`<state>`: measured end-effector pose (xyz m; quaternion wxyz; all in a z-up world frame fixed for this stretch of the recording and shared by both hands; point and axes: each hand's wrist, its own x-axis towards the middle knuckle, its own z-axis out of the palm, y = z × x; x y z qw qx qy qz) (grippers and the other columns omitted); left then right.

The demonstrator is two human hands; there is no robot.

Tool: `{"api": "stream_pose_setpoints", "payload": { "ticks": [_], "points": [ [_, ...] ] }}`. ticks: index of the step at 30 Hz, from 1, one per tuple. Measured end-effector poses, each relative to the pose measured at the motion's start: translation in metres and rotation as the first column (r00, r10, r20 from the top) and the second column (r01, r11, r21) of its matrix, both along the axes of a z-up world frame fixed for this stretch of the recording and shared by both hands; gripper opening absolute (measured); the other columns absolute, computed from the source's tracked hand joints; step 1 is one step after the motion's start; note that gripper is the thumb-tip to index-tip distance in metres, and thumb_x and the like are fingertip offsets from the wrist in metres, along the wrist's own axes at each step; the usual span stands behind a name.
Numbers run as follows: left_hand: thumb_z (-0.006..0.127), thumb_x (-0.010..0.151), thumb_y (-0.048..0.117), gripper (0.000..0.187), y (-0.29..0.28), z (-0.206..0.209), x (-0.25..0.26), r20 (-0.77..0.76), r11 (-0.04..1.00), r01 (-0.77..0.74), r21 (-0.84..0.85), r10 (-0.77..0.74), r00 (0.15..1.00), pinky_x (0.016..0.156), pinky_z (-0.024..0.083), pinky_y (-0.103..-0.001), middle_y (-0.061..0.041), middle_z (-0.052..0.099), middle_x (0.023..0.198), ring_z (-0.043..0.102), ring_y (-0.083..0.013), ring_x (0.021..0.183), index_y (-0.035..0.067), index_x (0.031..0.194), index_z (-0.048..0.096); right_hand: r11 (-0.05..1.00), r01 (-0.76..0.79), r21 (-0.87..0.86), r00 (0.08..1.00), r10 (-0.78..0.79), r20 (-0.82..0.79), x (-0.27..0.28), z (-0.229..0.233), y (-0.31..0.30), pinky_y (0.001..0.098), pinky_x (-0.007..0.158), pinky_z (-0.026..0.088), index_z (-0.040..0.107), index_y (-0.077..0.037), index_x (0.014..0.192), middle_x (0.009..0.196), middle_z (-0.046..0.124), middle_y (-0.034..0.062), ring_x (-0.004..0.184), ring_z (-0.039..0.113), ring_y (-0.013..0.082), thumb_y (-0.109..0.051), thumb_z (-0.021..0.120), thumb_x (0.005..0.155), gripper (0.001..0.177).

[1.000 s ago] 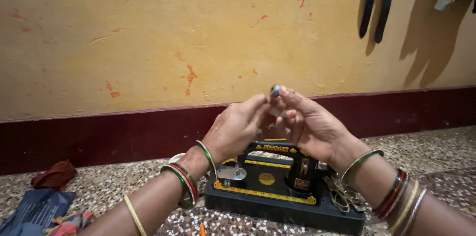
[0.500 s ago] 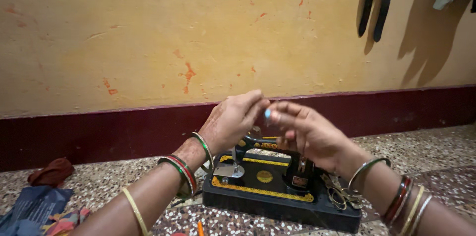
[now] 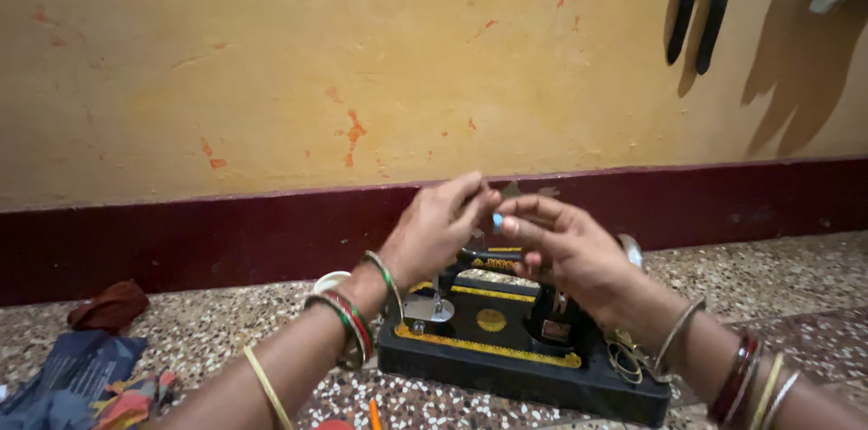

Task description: The person sits on the floor and winds thread from a blue spool onto a wooden bobbin using the handwheel of a black Jitson sewing machine. They repeatedly rotate the handwheel to wind the thread, then stop to adjust the thread or inspect the bobbin.

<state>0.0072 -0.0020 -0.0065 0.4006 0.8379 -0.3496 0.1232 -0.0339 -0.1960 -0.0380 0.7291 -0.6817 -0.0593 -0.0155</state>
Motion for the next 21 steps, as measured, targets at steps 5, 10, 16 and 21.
{"api": "stream_pose_setpoints", "payload": {
  "ticks": [5, 10, 16, 21],
  "points": [
    [0.058, 0.104, 0.028, 0.030, 0.002, -0.031, 0.008, 0.011, 0.980, 0.139, -0.139, -0.139, 0.990, 0.064, 0.052, -0.034, -0.014, 0.069, 0.078, 0.063, -0.0156, 0.072, 0.001, 0.094, 0.059, 1.000, 0.002, 0.030, 1.000, -0.002, -0.028, -0.007, -0.024, 0.004, 0.0197, 0.058, 0.052, 0.072, -0.010, 0.113, 0.085, 0.068, -0.0013, 0.061, 0.055, 0.0052, -0.021, 0.072, 0.089, 0.027],
    [0.057, 0.103, 0.029, 0.030, 0.004, -0.040, 0.008, -0.007, 0.973, 0.182, -0.140, -0.185, 0.983, 0.069, 0.056, -0.034, -0.014, 0.074, 0.085, 0.074, -0.0167, 0.083, 0.000, 0.093, 0.058, 0.999, -0.021, 0.050, 1.000, 0.021, 0.001, -0.012, -0.033, 0.001, 0.0188, 0.057, 0.051, 0.073, -0.006, 0.117, 0.091, 0.072, -0.0025, 0.064, 0.057, 0.0028, -0.016, 0.074, 0.086, 0.032],
    [0.057, 0.102, 0.026, 0.026, 0.002, -0.039, -0.004, -0.002, 0.969, 0.191, -0.154, -0.194, 0.981, 0.075, 0.059, -0.034, -0.015, 0.077, 0.093, 0.078, -0.0191, 0.098, 0.001, 0.095, 0.060, 0.999, 0.000, 0.042, 0.999, 0.002, -0.047, -0.019, -0.037, -0.003, 0.0188, 0.055, 0.049, 0.073, -0.007, 0.119, 0.088, 0.070, -0.0034, 0.062, 0.057, 0.0038, -0.019, 0.076, 0.086, 0.035],
    [0.059, 0.102, 0.025, 0.024, -0.011, -0.050, 0.000, -0.061, 0.975, 0.151, -0.162, -0.163, 0.985, 0.074, 0.058, -0.032, -0.014, 0.077, 0.094, 0.078, -0.0185, 0.096, 0.002, 0.096, 0.061, 0.992, 0.004, 0.126, 0.990, 0.013, -0.138, -0.011, -0.062, -0.014, 0.0220, 0.061, 0.057, 0.071, -0.010, 0.123, 0.084, 0.066, -0.0042, 0.061, 0.059, 0.0055, -0.020, 0.075, 0.087, 0.037]
  ]
}}
